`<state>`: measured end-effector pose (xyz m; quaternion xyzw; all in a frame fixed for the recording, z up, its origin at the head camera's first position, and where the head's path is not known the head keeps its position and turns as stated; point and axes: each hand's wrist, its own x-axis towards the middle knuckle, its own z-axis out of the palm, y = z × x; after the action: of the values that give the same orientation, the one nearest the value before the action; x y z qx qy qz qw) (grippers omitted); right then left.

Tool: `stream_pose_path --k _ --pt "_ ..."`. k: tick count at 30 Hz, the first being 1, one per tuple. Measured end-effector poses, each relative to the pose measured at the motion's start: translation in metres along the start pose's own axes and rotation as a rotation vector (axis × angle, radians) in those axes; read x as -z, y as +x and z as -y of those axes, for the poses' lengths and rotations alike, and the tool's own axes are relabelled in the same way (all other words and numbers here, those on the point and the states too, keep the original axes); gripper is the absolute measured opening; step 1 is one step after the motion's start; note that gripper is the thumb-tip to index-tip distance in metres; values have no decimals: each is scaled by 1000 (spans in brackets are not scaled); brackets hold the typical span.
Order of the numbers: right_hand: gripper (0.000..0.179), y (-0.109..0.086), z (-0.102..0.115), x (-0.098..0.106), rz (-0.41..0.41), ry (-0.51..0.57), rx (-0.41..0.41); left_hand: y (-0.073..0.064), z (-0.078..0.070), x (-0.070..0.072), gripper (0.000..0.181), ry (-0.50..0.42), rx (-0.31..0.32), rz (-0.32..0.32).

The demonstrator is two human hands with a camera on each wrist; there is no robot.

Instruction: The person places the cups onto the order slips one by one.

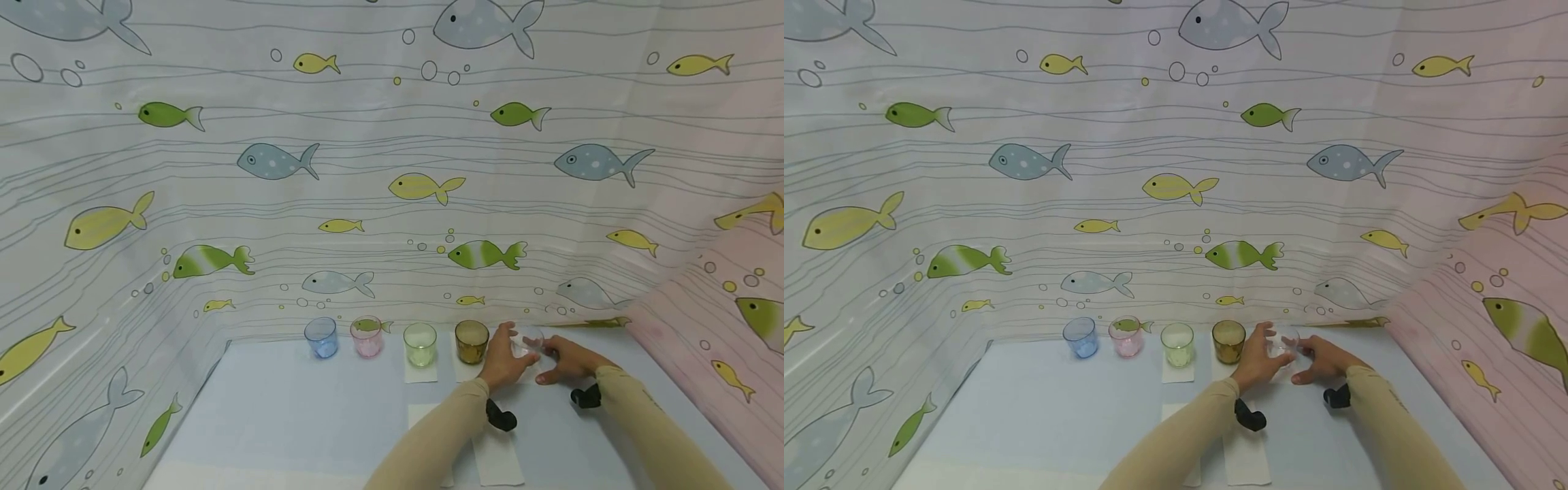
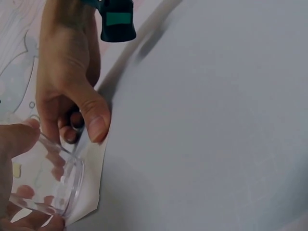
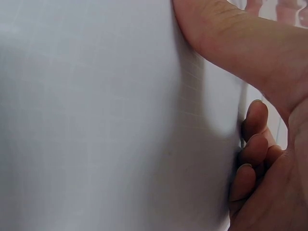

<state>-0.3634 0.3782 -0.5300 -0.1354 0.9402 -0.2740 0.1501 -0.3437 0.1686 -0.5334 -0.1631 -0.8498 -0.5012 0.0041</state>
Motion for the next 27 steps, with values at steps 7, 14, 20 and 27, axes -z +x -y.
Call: stream_pose_path --k 7,14,20,27 --pt "104 -2 -1 -1 3 18 52 -1 2 -1 75 20 14 -8" --pt "101 -4 0 -1 -1 31 120 -6 -1 -5 99 16 19 -43" --pt "98 -3 2 -1 0 41 129 -13 -15 2 110 0 7 -79" --pt "98 -1 1 0 12 4 77 -24 -52 25 104 -23 -168 -48"
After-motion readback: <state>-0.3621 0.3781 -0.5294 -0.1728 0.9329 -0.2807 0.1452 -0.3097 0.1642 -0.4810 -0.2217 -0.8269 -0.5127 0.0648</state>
